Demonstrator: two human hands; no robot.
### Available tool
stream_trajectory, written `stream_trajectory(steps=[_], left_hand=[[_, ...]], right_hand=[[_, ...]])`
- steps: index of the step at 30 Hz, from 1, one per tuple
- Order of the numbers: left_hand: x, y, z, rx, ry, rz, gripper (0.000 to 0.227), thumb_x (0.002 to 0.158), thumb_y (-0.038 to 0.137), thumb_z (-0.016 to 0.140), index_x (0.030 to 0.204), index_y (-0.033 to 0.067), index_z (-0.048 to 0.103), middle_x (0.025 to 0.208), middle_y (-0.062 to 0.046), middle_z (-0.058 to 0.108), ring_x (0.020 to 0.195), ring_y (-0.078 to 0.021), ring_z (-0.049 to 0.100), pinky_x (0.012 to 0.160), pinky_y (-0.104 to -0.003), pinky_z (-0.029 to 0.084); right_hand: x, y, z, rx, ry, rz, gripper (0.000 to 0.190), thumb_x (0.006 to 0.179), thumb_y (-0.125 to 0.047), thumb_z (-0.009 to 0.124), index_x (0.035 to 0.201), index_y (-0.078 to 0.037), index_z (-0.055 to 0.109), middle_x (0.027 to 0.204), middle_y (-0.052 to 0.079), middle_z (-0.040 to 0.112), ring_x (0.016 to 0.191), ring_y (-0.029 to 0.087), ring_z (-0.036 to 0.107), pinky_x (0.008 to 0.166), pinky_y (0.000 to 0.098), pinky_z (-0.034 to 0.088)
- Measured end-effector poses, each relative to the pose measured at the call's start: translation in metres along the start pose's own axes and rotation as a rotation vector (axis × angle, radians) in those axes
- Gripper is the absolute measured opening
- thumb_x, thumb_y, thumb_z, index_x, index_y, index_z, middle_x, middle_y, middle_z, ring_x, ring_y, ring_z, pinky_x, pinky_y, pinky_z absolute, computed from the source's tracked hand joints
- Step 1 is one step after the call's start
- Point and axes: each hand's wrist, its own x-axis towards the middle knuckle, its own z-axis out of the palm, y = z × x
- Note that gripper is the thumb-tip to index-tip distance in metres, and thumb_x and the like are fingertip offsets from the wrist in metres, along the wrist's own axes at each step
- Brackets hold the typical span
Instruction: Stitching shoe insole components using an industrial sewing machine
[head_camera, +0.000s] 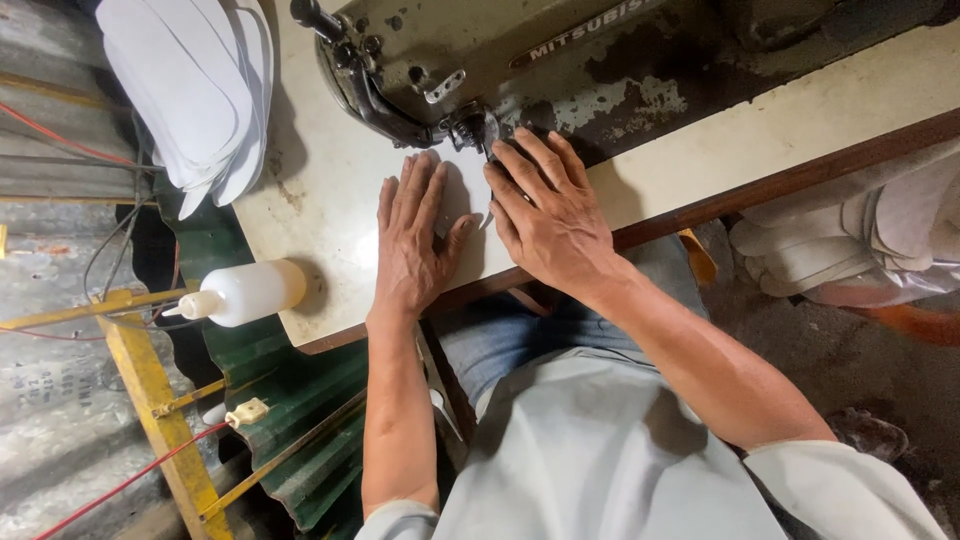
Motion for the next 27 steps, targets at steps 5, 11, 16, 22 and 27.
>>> stream_trajectory(steps=[5,11,16,22,27], left_hand=[[0.006,-0.003,0.000,-0.022,0.008,0.002,0.063,0.101,0.053,0.060,0.148,0.0113,0.056,0.156,-0.017,0.049,0.150,-0.0324,0.038,0.127,-0.051,0.023],[0.009,-0.017,0.009,-0.029,0.009,-0.014,0.064,0.101,0.055,0.061,0.148,0.0125,0.055,0.158,-0.015,0.045,0.150,-0.0305,0.038,0.126,-0.051,0.025],[0.013,-0.023,0.012,-0.033,0.006,-0.023,0.066,0.100,0.054,0.063,0.148,0.0081,0.055,0.156,-0.020,0.047,0.148,-0.0348,0.041,0.126,-0.052,0.026],[0.019,-0.037,0.018,-0.072,0.012,-0.021,0.068,0.098,0.056,0.066,0.144,0.0076,0.058,0.155,-0.020,0.048,0.148,-0.0359,0.040,0.126,-0.053,0.024],[0.024,-0.045,0.026,-0.103,0.017,-0.023,0.068,0.097,0.056,0.067,0.140,0.0039,0.058,0.151,-0.021,0.052,0.147,-0.0380,0.041,0.125,-0.053,0.022]], right_hand=[[-0.001,0.002,0.000,0.007,-0.010,-0.007,0.028,0.102,-0.021,0.064,0.122,-0.005,0.076,0.133,0.017,0.067,0.139,0.036,0.051,0.120,0.0514,0.032],[0.000,0.001,-0.004,0.006,-0.029,-0.020,0.026,0.102,-0.017,0.065,0.122,-0.006,0.076,0.133,0.018,0.066,0.139,0.038,0.050,0.119,0.0528,0.033],[-0.002,0.003,-0.001,0.006,-0.038,-0.023,0.028,0.102,-0.019,0.064,0.124,-0.007,0.076,0.134,0.018,0.065,0.140,0.038,0.049,0.120,0.0537,0.031],[-0.001,0.003,0.000,0.006,-0.046,-0.029,0.029,0.103,-0.020,0.063,0.126,-0.008,0.075,0.136,0.018,0.064,0.141,0.038,0.048,0.119,0.0543,0.031],[-0.002,0.003,-0.001,-0.012,-0.077,-0.032,0.031,0.103,-0.023,0.062,0.128,-0.009,0.074,0.138,0.018,0.063,0.142,0.038,0.046,0.120,0.0545,0.029]])
